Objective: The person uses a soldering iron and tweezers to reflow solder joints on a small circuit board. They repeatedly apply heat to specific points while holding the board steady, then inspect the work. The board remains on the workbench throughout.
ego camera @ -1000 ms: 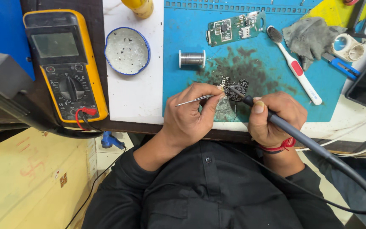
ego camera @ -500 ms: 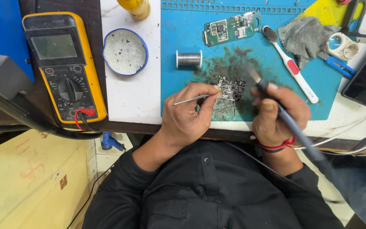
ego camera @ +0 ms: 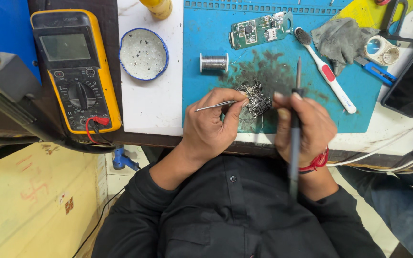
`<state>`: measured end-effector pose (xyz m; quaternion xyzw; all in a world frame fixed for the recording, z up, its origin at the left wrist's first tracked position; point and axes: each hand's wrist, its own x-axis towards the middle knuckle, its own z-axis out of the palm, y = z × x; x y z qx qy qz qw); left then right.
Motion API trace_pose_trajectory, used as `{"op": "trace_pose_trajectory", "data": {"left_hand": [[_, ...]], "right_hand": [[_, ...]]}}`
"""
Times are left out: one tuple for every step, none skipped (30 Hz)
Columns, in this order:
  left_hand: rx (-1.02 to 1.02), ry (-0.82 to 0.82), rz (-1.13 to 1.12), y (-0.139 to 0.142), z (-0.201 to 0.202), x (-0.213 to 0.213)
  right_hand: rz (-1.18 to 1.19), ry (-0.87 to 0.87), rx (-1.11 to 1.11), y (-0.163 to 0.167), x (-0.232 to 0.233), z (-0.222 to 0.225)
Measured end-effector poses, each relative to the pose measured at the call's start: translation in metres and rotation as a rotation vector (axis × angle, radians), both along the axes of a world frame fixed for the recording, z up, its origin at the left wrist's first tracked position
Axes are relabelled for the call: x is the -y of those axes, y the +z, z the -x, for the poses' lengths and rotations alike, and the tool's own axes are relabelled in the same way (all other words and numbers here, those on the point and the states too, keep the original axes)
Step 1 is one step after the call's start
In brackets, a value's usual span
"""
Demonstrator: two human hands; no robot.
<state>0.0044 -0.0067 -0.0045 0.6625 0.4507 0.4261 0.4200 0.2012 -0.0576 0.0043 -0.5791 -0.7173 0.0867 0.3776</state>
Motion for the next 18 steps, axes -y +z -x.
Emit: {"op": "trace_pose_trajectory", "data": {"left_hand": [[-0.001, 0.000, -0.002, 0.000, 0.000, 0.000], [-0.001, -0.002, -0.006, 0.000, 0.000, 0.000], [-0.001, -0.003, -0.009, 0.000, -0.001, -0.001], [0.003, -0.011, -0.021, 0.000, 0.000, -0.001], [0.006, -0.019, -0.033, 0.000, 0.000, -0.002], [0.009, -0.028, -0.042, 0.000, 0.000, -0.002], [0.004, -0.028, -0.043, 0.000, 0.000, -0.002], [0.000, -0.029, -0.044, 0.000, 0.001, -0.002], [-0.004, -0.030, -0.045, 0.000, 0.000, -0.002], [-0.011, -0.031, -0.047, 0.000, 0.000, -0.002], [-0.018, -0.031, -0.050, 0.000, 0.000, -0.002], [-0.026, -0.032, -0.054, 0.000, 0.000, -0.002], [-0.021, -0.032, -0.050, 0.001, 0.000, -0.003], [-0.016, -0.032, -0.045, 0.001, 0.000, -0.002], [-0.011, -0.033, -0.040, 0.001, 0.000, -0.002], [-0.012, -0.035, -0.042, 0.001, 0.000, -0.002], [-0.013, -0.036, -0.044, 0.001, 0.000, -0.002], [-0.014, -0.036, -0.046, 0.001, 0.000, -0.002]], "right_hand": [[-0.028, -0.024, 0.006, -0.003, 0.004, -0.003], [-0.057, -0.049, 0.013, -0.006, 0.006, -0.006], [-0.070, -0.038, -0.015, -0.009, 0.008, -0.008], [-0.084, -0.026, -0.043, -0.012, 0.009, -0.010], [-0.096, -0.014, -0.073, -0.015, 0.010, -0.011], [-0.107, 0.003, -0.089, -0.019, 0.010, -0.011], [-0.118, 0.020, -0.104, -0.022, 0.009, -0.011], [-0.128, 0.037, -0.118, -0.024, 0.009, -0.011], [-0.114, 0.037, -0.126, -0.025, 0.009, -0.011], [-0.099, 0.037, -0.133, -0.025, 0.009, -0.011], [-0.086, 0.038, -0.141, -0.024, 0.009, -0.012], [-0.092, 0.052, -0.128, -0.024, 0.008, -0.012], [-0.098, 0.067, -0.117, -0.024, 0.007, -0.012], [-0.103, 0.081, -0.105, -0.023, 0.007, -0.011], [-0.093, 0.078, -0.103, -0.021, 0.006, -0.011], [-0.084, 0.075, -0.101, -0.020, 0.006, -0.010], [-0.076, 0.073, -0.099, -0.019, 0.006, -0.010], [-0.074, 0.076, -0.090, -0.018, 0.005, -0.009]]}}
